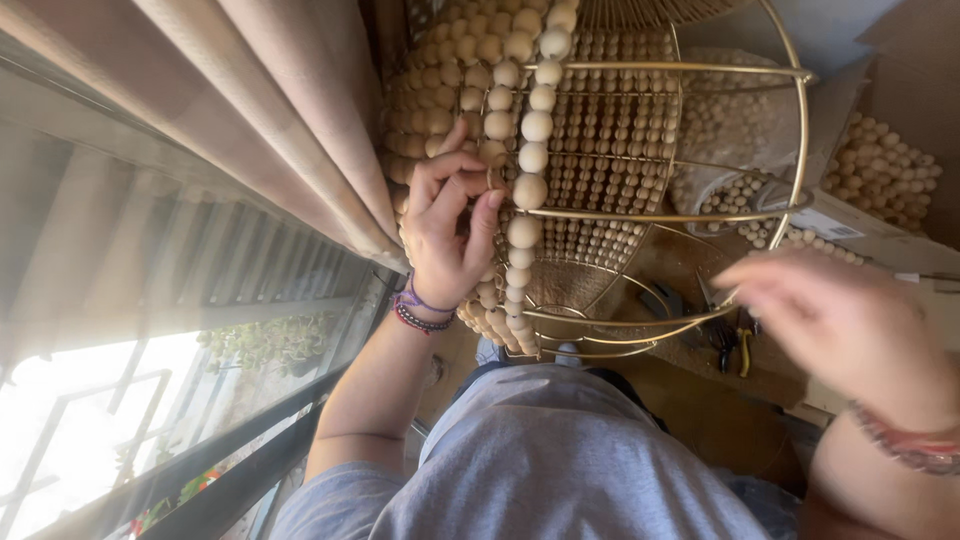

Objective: The person attaches strings of wooden beads to a wire frame by hand, threading the string around the metal ribs and securing them with knots to build a decorative lampshade.

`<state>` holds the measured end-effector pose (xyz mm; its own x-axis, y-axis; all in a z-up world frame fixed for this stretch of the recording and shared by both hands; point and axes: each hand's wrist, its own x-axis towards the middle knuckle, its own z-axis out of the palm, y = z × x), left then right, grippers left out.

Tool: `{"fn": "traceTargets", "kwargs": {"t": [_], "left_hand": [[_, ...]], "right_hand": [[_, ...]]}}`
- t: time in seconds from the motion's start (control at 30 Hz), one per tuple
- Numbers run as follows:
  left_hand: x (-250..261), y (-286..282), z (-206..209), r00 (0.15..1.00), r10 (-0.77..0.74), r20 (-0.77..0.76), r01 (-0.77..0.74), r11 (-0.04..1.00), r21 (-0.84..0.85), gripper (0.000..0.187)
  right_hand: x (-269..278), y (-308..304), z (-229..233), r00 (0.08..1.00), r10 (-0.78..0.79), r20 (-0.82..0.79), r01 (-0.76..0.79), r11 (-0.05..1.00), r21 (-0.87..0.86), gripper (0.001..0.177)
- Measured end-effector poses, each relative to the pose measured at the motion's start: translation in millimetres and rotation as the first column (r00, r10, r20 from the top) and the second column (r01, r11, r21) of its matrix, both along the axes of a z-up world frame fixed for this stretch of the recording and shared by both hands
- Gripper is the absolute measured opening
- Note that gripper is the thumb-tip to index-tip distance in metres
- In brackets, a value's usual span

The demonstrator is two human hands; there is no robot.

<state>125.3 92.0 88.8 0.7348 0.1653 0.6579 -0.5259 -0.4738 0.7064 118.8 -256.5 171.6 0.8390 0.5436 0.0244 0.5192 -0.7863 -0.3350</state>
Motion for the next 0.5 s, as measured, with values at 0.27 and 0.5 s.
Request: {"fn": "traceTargets", "kwargs": {"t": [0.27,0.5], "left_hand": [[0.0,-3.8,-3.2,1.000,0.003,0.025,-0.002,0.998,-0.055,0.023],[-5.4,-6.7,-3.6,0.988,0.111,0.106,-0.106,0.993,-0.052,0.027]], "right_hand": [[176.6,12.5,-47.8,0.896,0.219,0.387,-0.260,0.964,0.055,0.027],[181.7,28.6,-60.7,0.986,0.043,0.160,-0.097,0.935,0.342,0.060]]}}
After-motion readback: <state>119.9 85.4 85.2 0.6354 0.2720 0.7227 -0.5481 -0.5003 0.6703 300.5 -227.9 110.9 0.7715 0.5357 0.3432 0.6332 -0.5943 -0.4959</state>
